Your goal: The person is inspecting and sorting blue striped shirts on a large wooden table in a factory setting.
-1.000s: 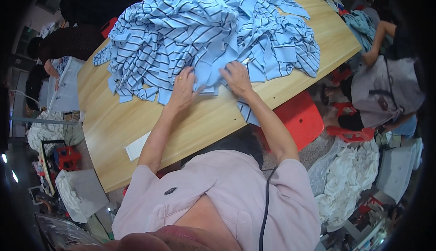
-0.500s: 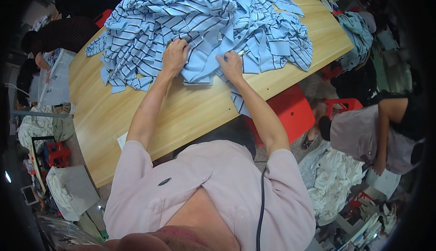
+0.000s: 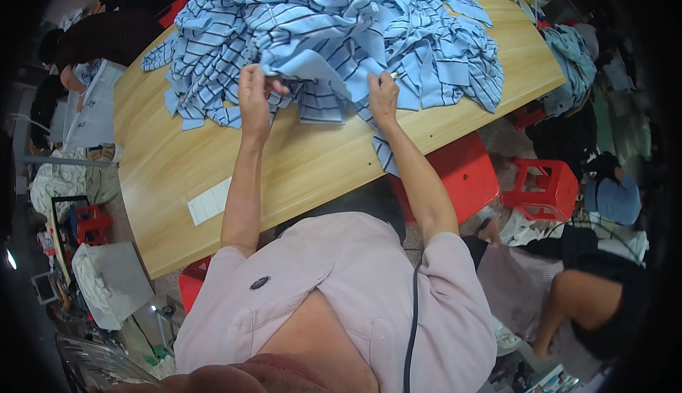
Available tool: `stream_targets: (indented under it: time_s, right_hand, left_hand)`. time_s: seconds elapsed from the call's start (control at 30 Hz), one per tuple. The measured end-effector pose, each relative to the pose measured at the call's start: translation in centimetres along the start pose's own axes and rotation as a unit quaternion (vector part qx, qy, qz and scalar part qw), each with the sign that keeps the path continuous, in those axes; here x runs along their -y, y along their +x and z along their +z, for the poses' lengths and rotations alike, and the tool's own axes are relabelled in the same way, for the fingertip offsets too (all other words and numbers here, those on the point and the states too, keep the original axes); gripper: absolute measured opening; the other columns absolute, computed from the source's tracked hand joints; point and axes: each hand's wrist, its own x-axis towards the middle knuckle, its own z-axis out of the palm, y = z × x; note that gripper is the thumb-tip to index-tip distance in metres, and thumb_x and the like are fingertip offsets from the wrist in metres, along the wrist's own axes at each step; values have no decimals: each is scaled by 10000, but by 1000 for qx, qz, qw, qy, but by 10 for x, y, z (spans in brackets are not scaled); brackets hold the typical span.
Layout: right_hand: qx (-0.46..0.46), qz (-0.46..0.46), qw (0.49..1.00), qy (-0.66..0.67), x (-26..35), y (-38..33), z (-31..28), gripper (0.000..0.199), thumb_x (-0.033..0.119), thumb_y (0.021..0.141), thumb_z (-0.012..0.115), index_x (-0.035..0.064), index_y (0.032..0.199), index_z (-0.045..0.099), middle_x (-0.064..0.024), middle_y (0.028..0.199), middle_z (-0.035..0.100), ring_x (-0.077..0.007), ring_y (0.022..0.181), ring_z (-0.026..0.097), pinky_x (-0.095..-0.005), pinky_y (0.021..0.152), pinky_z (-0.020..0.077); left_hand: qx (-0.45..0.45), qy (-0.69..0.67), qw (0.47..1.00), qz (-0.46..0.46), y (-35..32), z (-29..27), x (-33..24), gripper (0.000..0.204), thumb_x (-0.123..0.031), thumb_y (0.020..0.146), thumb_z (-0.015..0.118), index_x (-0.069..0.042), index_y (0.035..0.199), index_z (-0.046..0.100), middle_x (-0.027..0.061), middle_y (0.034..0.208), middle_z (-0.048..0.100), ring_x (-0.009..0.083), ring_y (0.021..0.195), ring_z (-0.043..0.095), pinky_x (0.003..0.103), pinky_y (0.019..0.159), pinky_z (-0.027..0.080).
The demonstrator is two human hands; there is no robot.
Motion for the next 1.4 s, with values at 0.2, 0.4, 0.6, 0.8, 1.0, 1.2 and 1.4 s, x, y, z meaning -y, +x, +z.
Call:
stream_targets:
  time_s: [0.2,0.4,0.6,0.8,1.0,1.2,1.4]
  right_hand:
    - [-153,-68,985,49,26,9,13,669,205,802,897,78,1359,549,-127,1254,541,-272,1106,565,-431,999,462]
    - [-57,-234,955,-174,87,70,9,727,312,829,845,236,1503,582,-195,1529,499,-413,1370,506,-589,1118,377]
    - [8,-314,931,-187,139,87,20,269,307,956,725,66,1005,616,-147,912,703,-390,907,680,-650,1002,430]
    - [363,-470,803,41,244,-112,14,350,319,933,778,68,1059,571,-158,952,637,-402,833,665,-493,711,523]
    - [501,-369,782,-38,171,-150,20,444,400,974,751,90,1264,622,-117,1303,673,-367,948,728,-452,752,575]
    - [327,-354,876,17,144,-132,6,385,96,927,793,-14,1263,643,-230,1274,655,-439,1123,668,-455,912,559]
    - [327,-429,835,-111,166,-120,-15,260,223,974,755,-4,1096,719,-150,935,666,-329,826,637,-448,774,510]
  left_hand:
    - [-14,285,957,47,10,-25,34,294,-206,921,820,-28,1056,630,47,866,669,147,730,634,324,694,525]
    - [45,314,947,43,-6,-30,45,271,-156,900,823,-19,1077,669,87,1027,721,195,892,706,324,755,548]
    - [4,63,995,-80,-32,-32,45,341,-245,1050,709,-62,1332,650,48,1176,714,158,1001,702,300,847,544]
    - [-161,-333,923,-110,-91,-135,140,487,-448,1122,465,-104,1435,610,86,1373,683,275,1323,613,483,1178,469]
    - [-231,-278,922,-141,-147,-165,136,485,-438,1119,467,-100,1437,608,90,1377,682,278,1318,617,483,1170,475]
    - [-320,-255,898,-161,-161,-177,148,482,-426,1117,468,-94,1438,606,93,1383,680,281,1312,622,484,1161,483]
    - [-336,-245,891,-180,-209,-200,123,480,-414,1114,470,-88,1440,603,97,1388,678,284,1305,627,485,1153,491]
